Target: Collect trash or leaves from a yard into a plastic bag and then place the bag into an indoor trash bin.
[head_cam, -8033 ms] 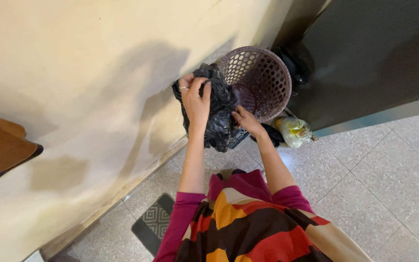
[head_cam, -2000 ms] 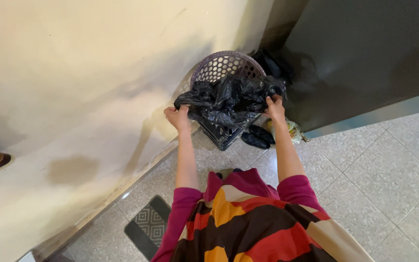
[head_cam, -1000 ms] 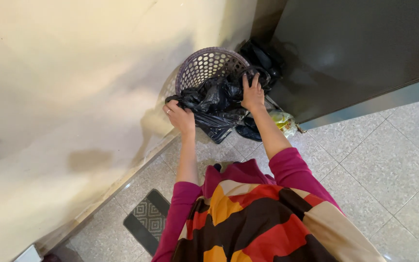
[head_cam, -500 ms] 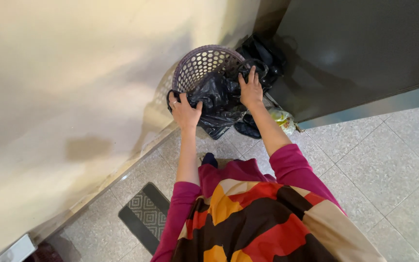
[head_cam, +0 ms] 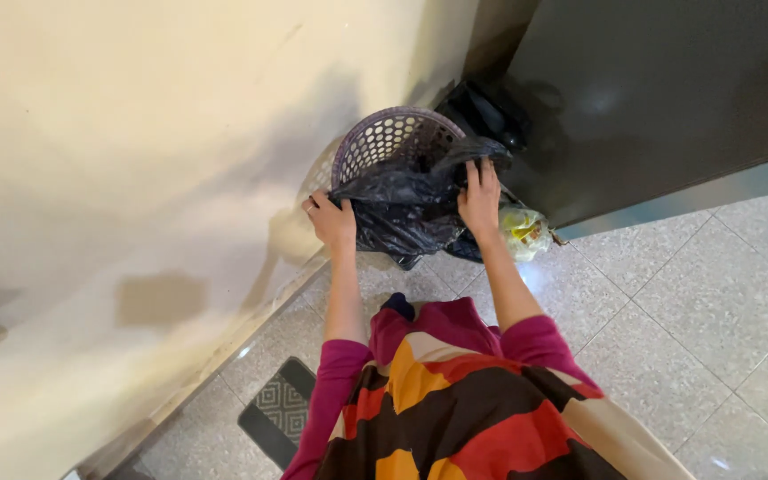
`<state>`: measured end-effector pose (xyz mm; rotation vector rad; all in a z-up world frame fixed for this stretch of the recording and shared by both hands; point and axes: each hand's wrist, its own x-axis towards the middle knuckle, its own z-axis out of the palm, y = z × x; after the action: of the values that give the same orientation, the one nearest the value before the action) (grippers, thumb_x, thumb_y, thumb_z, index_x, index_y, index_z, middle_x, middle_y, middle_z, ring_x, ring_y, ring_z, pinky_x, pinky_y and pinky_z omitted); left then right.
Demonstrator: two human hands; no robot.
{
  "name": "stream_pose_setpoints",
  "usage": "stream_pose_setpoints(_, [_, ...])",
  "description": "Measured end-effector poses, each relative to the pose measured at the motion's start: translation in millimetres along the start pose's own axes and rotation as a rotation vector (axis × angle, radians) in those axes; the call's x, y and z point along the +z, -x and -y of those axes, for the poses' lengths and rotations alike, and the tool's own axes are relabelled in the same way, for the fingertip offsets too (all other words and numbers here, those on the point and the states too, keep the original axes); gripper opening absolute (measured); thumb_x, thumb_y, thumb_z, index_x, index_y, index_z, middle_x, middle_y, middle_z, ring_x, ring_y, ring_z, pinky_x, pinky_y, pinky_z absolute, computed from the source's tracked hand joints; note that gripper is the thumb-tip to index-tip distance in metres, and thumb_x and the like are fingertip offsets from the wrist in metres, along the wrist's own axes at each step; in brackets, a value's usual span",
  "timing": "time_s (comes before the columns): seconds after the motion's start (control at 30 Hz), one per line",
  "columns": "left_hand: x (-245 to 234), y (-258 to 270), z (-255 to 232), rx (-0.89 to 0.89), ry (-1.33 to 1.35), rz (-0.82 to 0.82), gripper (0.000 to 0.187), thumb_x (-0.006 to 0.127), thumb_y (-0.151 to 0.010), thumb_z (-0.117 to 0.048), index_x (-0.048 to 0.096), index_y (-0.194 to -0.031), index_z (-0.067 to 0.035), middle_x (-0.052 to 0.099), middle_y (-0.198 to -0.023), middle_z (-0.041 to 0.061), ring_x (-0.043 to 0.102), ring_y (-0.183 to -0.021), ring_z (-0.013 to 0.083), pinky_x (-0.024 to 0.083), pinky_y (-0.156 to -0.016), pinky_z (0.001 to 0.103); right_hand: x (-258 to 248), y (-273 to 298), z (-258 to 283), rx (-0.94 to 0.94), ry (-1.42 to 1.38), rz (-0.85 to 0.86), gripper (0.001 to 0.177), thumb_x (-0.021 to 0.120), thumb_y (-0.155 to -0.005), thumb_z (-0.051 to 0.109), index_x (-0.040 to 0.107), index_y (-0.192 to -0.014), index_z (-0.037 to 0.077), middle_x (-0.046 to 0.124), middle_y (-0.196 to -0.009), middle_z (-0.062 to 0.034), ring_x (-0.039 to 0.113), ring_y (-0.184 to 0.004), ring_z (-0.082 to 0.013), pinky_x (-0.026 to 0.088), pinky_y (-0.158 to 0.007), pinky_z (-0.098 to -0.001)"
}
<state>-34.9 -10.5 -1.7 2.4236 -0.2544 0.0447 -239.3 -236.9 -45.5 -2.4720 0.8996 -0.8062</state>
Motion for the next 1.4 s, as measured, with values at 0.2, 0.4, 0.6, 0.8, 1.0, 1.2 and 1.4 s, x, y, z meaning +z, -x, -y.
stream_pose_setpoints(0.2, [-14.7, -2.8, -16.7, 0.047, -0.092, 0.066, 0.067, 0.081, -0.077, -0.027, 0.050, -0.135, -0.019, 0.048, -0.133, 0.018, 0.058, -0.117, 0.0403, 0.054, -0.087, 0.051, -14.9, 11.0, 14.6, -0.089, 0.079, 0.089, 0.062, 0.072, -0.079, 0.007, 0.061, -0.139, 0.011, 0.032, -0.162, -0.0263, 0.034, -0.147, -0.0487, 0.035, -0.115, -0.0550])
stream_pose_setpoints(0.4, [-44.1, -21.1, -36.0, 0.036, -0.270, 0.423, 0.105, 0.091, -0.062, -0.047, 0.036, -0.150, -0.027, 0.037, -0.149, 0.027, 0.045, -0.132, 0.0462, 0.049, -0.096, 0.053, -4.9, 4.0, -8.0, -0.124, 0.096, 0.110, 0.060, 0.072, -0.079, 0.008, 0.063, -0.138, 0.010, 0.034, -0.163, -0.0239, 0.038, -0.146, -0.0465, 0.039, -0.119, -0.0516])
stream_pose_setpoints(0.6, [-2.6, -44.1, -28.3, 0.070, -0.303, 0.350, 0.096, 0.073, -0.079, -0.077, 0.038, -0.150, -0.024, 0.046, -0.148, 0.029, 0.051, -0.131, 0.0472, 0.048, -0.100, 0.054, -23.1, -29.0, 18.2, 0.045, 0.207, 0.216, 0.066, 0.068, -0.079, 0.006, 0.059, -0.145, 0.013, 0.045, -0.151, -0.0210, 0.049, -0.127, -0.0435, 0.048, -0.102, -0.0515])
stream_pose_setpoints(0.8, [13.2, -62.8, -31.3, 0.096, -0.380, 0.304, 0.071, 0.055, -0.096, -0.064, 0.037, -0.156, -0.030, 0.066, -0.123, 0.018, 0.068, -0.106, 0.0386, 0.055, -0.083, 0.052, 16.9, -50.2, -29.8, 0.138, 0.261, 0.312, 0.057, 0.069, -0.079, 0.017, 0.059, -0.133, 0.003, 0.061, -0.132, -0.0218, 0.060, -0.120, -0.0419, 0.050, -0.103, -0.0490])
stream_pose_setpoints(1.0, [46.5, -80.8, -4.4, 0.273, -0.345, 0.065, 0.036, 0.058, -0.102, -0.044, 0.067, -0.132, -0.025, 0.074, -0.103, 0.009, 0.073, -0.090, 0.0304, 0.057, -0.078, 0.047, 17.3, -64.9, -29.2, 0.227, 0.231, 0.320, 0.050, 0.064, -0.081, 0.018, 0.058, -0.126, -0.003, 0.062, -0.126, -0.0287, 0.063, -0.111, -0.0450, 0.053, -0.093, -0.0520])
stream_pose_setpoints(1.2, [54.0, -87.4, 11.7, 0.285, -0.159, 0.015, 0.030, 0.060, -0.107, -0.044, 0.070, -0.113, -0.016, 0.070, -0.120, 0.011, 0.069, -0.105, 0.0333, 0.057, -0.083, 0.046, 21.2, -65.0, -44.2, 0.450, 0.166, 0.329, 0.035, 0.057, -0.093, 0.026, 0.065, -0.115, 0.000, 0.068, -0.116, -0.0293, 0.066, -0.106, -0.0482, 0.052, -0.092, -0.0572])
stream_pose_setpoints(1.4, [15.8, -52.8, -15.3, 0.344, 0.389, -0.046, 0.043, 0.059, -0.104, -0.026, 0.054, -0.140, -0.004, 0.055, -0.131, 0.024, 0.057, -0.116, 0.0409, 0.050, -0.095, 0.047, 85.8, -22.4, -146.3, 0.615, 0.020, 0.095, 0.040, 0.062, -0.096, 0.032, 0.069, -0.116, -0.003, 0.069, -0.111, -0.0334, 0.066, -0.104, -0.0496, 0.053, -0.094, -0.0552])
